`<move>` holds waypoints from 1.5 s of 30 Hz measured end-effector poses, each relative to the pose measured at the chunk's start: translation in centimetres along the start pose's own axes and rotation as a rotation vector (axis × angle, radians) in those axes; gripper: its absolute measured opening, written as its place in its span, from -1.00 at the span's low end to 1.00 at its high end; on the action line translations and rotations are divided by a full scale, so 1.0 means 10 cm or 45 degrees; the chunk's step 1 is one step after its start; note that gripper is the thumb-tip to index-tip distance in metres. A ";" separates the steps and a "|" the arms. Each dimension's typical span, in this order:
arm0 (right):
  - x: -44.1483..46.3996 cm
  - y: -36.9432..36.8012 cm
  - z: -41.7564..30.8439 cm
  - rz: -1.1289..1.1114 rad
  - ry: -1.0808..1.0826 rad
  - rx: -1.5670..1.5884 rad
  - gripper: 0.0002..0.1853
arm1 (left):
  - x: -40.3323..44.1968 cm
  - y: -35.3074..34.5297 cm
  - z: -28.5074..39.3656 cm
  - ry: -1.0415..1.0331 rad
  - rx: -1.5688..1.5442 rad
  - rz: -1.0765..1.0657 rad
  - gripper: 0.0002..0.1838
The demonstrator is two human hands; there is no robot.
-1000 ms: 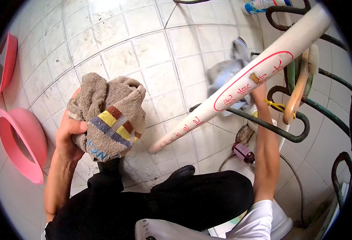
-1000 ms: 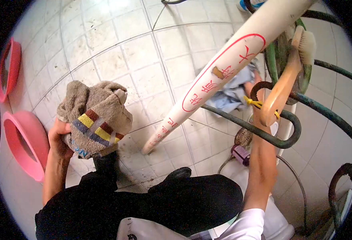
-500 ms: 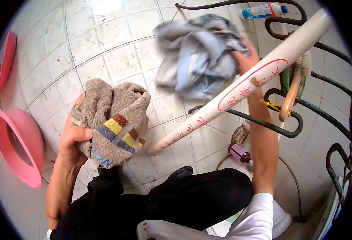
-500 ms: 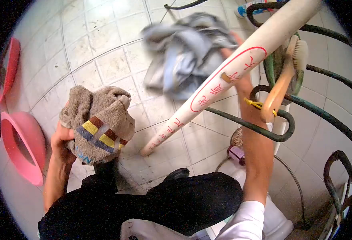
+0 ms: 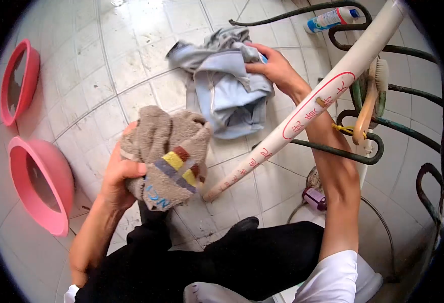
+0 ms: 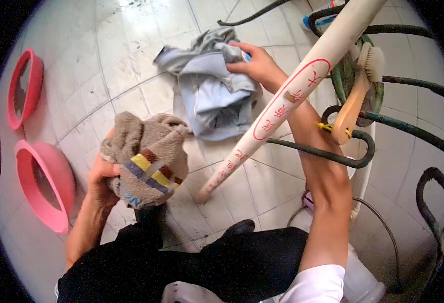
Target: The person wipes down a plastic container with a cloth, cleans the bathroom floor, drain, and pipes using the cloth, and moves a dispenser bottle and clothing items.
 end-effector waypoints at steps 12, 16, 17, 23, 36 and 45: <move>-2.24 1.45 0.57 0.015 -0.266 -1.019 -0.74 | -0.13 -0.06 -0.08 -0.042 -0.025 -0.093 -0.22; -3.03 0.63 -0.16 -0.077 -0.256 -0.795 -0.65 | -0.28 -0.22 0.15 -0.180 -0.024 -0.298 -0.43; -3.21 0.46 -0.36 0.056 -0.231 -0.705 -0.69 | -0.34 -0.32 0.23 -0.247 0.037 -0.312 -0.42; -3.93 -0.04 -1.95 0.312 0.033 -0.512 -0.81 | -0.94 -0.90 1.13 -0.597 0.424 -0.258 -0.64; -4.23 -1.06 -3.58 0.194 1.243 -1.071 -0.93 | -2.29 -2.34 0.19 -0.442 0.278 -0.323 -0.73; -4.05 -0.47 -3.45 0.837 1.228 -0.888 -0.67 | -1.56 -2.46 0.02 -0.241 0.407 -0.318 -0.59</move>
Point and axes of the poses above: each hand's wrist, its own x-axis towards the middle knuckle, its own y-axis out of the back of the hand, z = x × y, the point moved 8 cm from there along x, towards the middle knuckle, and after that the axes turned 11 degrees about y, right-handed, at the moved point
